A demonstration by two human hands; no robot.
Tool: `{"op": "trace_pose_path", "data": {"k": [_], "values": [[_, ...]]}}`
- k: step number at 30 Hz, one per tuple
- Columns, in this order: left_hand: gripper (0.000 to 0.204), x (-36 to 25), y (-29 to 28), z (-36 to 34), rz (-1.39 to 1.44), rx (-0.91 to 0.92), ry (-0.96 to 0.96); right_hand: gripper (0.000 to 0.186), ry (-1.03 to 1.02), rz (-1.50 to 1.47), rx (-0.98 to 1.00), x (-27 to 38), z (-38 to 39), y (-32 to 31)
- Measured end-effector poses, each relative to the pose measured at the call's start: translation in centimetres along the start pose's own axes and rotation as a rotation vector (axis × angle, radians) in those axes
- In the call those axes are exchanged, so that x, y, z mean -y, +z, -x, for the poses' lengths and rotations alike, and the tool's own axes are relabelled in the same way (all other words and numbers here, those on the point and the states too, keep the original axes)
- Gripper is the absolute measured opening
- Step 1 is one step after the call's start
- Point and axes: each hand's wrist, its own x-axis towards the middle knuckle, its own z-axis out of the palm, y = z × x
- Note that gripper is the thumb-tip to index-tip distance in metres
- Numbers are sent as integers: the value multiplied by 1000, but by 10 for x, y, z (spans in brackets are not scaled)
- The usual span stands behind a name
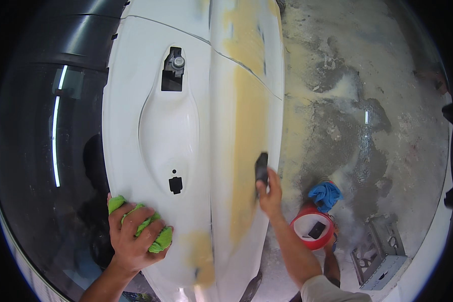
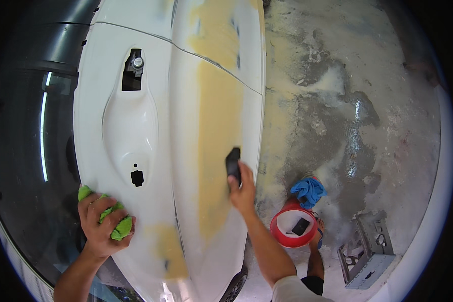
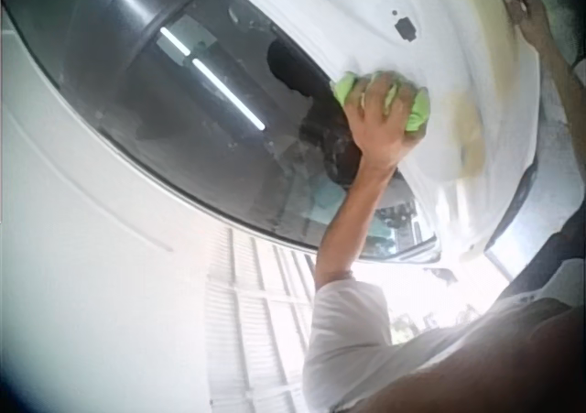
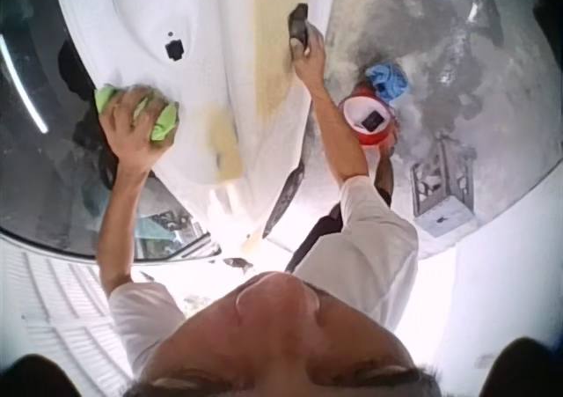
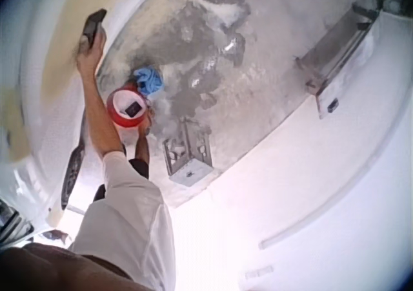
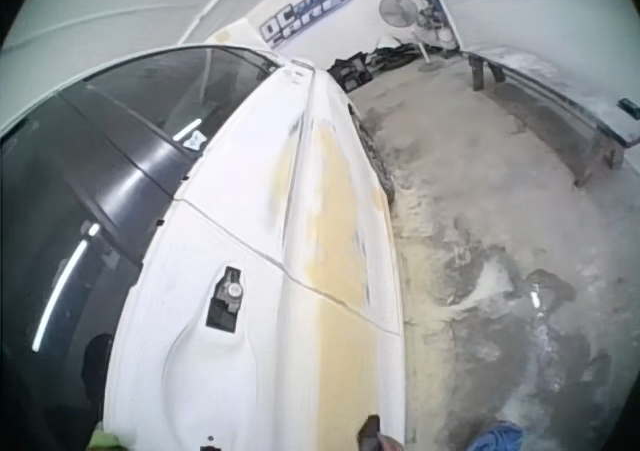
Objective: The person kneels beside a white car and uses a sanding block to sand the side panel. They repeatedly dip the sanding block into a red bucket of soapy water and wipe the panel with a green cloth while sanding.
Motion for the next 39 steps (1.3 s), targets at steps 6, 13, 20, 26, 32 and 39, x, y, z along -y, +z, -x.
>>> {"op": "trace_pose_path", "data": {"k": [6,13,20,26,32,39], "values": [[37,0,-5,-1,14,1,30,63,228,-292,-41,-16,-18,9],[43,1,-7,-6,27,-22,-22,67,11,53,186,-7,173,-14],[39,1,-2,0,51,-42,-45,49,123,-283,87,-6,-121,4],[36,3,-7,-4,97,-21,-50,65,262,-228,-13,0,156,16],[32,5,-8,0,128,20,-57,59,118,-323,-156,20,51,38],[26,9,-6,1,140,36,-77,45,121,-325,-140,59,-114,41]]}}
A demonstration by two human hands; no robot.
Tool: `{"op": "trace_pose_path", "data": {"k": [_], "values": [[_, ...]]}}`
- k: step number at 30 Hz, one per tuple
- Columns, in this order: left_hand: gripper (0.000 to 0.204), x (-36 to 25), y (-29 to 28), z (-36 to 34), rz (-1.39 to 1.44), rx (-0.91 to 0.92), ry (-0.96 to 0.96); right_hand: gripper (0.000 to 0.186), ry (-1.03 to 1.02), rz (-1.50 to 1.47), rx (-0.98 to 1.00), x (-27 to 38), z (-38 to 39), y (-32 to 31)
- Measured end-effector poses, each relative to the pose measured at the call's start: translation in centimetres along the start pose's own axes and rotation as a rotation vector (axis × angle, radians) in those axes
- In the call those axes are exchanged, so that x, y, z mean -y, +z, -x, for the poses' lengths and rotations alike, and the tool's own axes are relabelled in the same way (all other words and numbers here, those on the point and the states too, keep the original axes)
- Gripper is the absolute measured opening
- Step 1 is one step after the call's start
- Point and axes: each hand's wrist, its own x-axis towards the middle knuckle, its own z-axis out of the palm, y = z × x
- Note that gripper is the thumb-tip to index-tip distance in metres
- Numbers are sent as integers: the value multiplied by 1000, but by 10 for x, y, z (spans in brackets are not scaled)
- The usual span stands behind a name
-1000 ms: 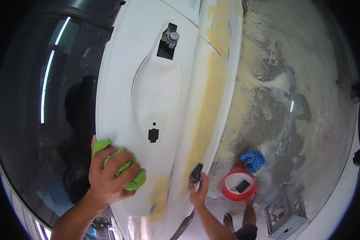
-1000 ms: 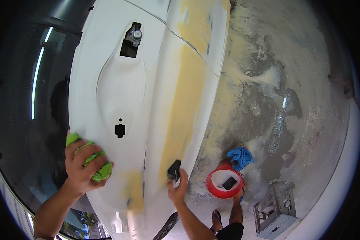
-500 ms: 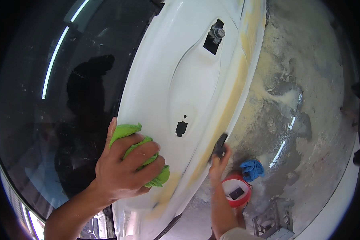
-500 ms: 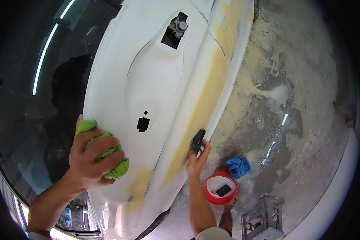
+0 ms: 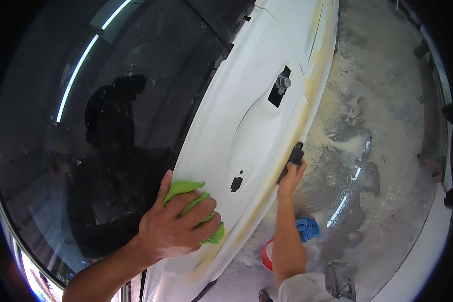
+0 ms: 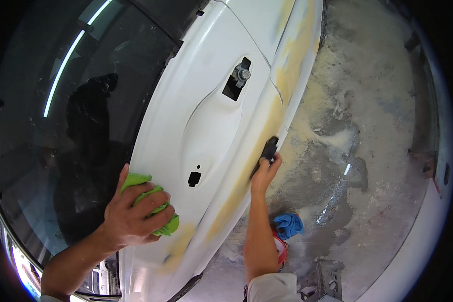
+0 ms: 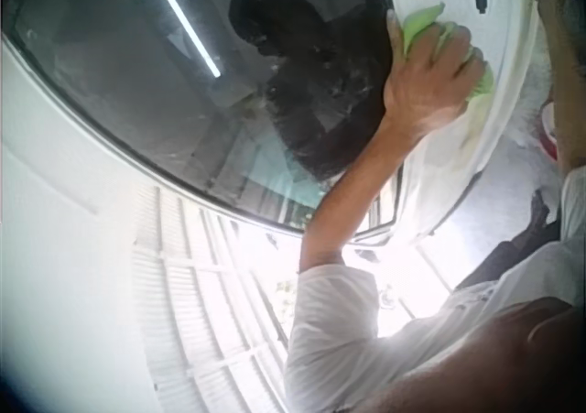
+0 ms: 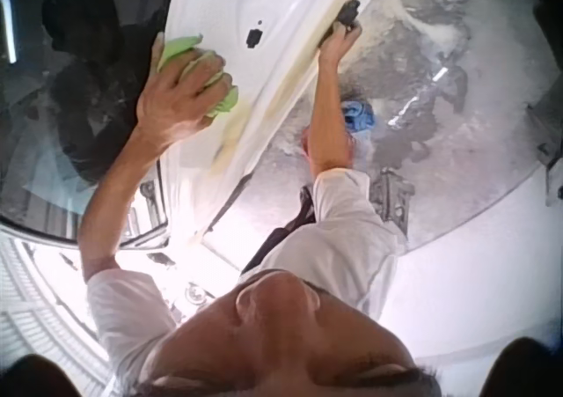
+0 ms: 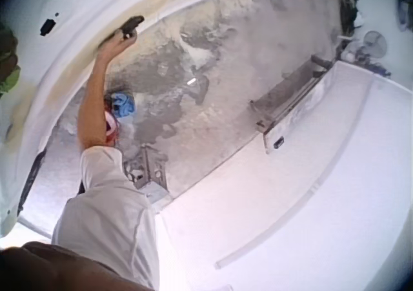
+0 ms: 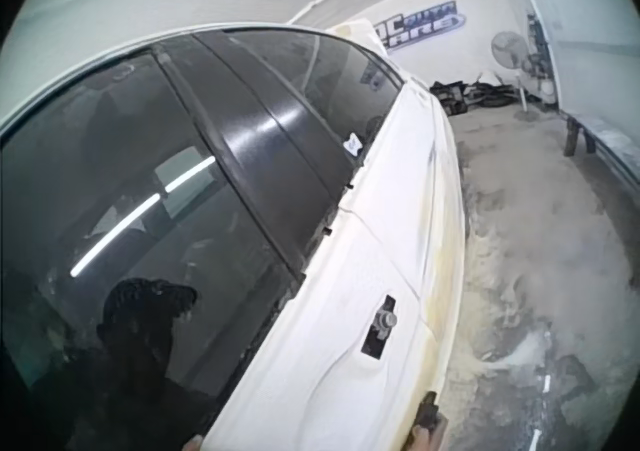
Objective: The person kneels beside a white car and uses a sanding block to sand the side panel. They repeatedly dip the sanding block into a red bucket of soapy water and wipe the panel with a green cloth while sanding.
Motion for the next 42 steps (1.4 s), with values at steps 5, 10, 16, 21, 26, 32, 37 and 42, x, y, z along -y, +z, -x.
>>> {"op": "trace_pose_path", "data": {"k": [5,10,16,21,26,32,37,42], "values": [[26,-5,-7,-1,13,22,15,64,-57,196,61,-20,210,-34],[41,-4,-3,1,-49,-4,50,40,69,-86,-21,29,-30,16],[38,-6,-4,0,-8,40,22,46,-61,93,-60,35,-32,24],[43,-2,-5,-2,-2,30,48,53,-109,71,-7,47,43,24],[46,-4,-7,0,-38,72,39,39,133,160,-140,60,-118,46],[43,-2,-6,0,-2,53,45,53,-174,409,-50,86,-11,48],[42,0,-4,1,-15,40,65,62,116,237,-14,97,-121,57],[41,1,-4,3,46,62,48,69,-135,526,16,107,-39,57]]}}
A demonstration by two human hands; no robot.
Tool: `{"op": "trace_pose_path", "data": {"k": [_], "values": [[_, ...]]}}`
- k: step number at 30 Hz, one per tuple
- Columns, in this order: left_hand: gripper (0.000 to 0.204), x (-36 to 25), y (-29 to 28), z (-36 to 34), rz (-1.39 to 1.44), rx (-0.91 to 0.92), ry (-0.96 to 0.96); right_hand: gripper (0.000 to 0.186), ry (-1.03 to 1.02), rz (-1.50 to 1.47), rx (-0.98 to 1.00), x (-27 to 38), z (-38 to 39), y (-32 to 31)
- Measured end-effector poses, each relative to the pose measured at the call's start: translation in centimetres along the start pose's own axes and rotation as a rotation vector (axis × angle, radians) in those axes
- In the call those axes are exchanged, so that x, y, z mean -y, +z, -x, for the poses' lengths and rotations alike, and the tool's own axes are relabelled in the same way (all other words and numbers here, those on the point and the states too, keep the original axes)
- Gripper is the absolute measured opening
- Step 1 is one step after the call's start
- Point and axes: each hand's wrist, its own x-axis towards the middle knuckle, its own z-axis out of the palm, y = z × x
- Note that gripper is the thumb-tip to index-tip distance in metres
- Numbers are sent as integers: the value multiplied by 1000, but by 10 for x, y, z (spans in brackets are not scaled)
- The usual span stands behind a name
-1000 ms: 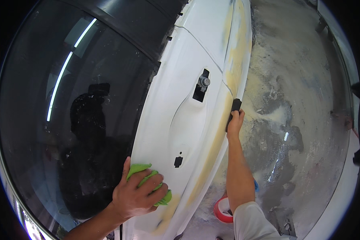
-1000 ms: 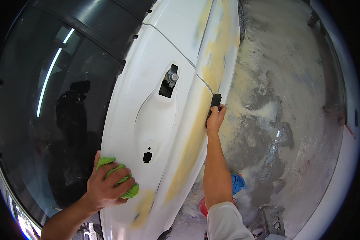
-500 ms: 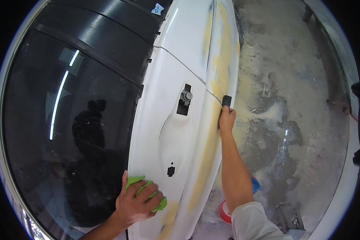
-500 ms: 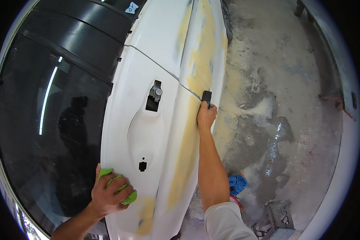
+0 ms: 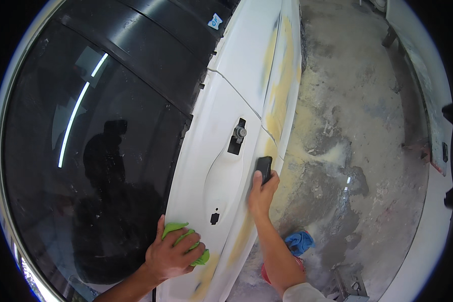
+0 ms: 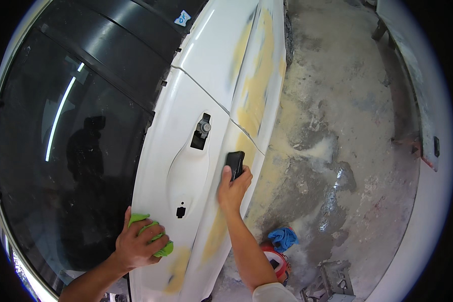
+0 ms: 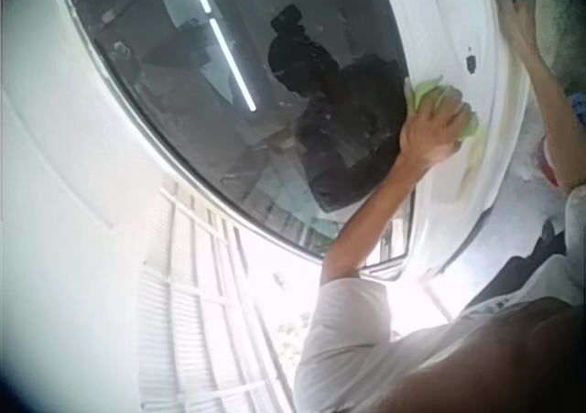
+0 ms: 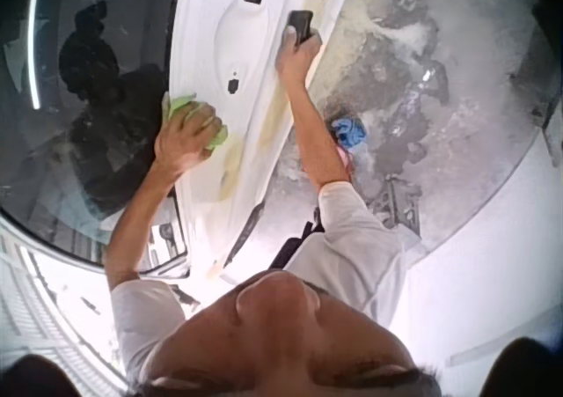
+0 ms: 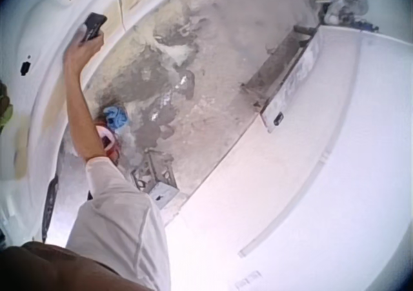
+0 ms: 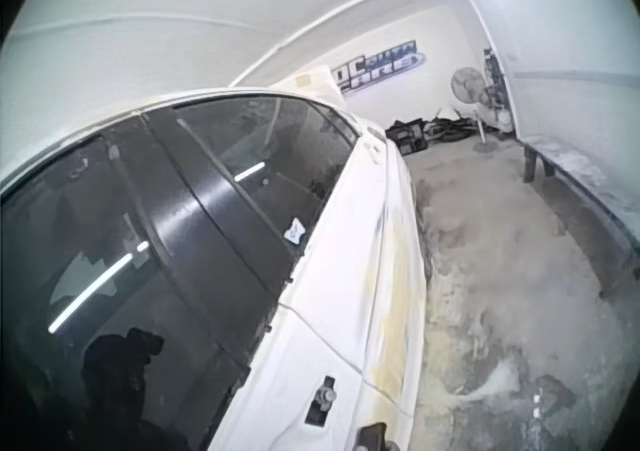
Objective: The person kneels beside a white car and uses a sanding block to sand the side panel. They repeatedly dip the sanding block into a red bucket of soapy water and wipe the panel with a green cloth while sanding.
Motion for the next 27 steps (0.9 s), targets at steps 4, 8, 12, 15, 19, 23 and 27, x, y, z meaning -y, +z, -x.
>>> {"op": "trace_pose_path", "data": {"k": [4,8,12,15,19,23,27], "values": [[45,1,-5,-1,35,6,18,68,48,-126,-86,4,-48,5],[46,1,-6,0,45,24,17,66,145,-53,-91,12,-43,5],[46,2,-5,0,70,28,21,67,19,-116,-50,9,-12,1],[46,0,-6,-1,1,21,21,73,281,-325,-41,-2,-63,3],[46,-1,-5,-1,-4,54,18,64,91,-49,-105,-8,-17,4],[47,1,-6,-1,18,63,24,63,111,-181,-73,-27,-22,4],[44,1,-5,-1,14,45,24,64,494,-403,7,-52,-77,8]]}}
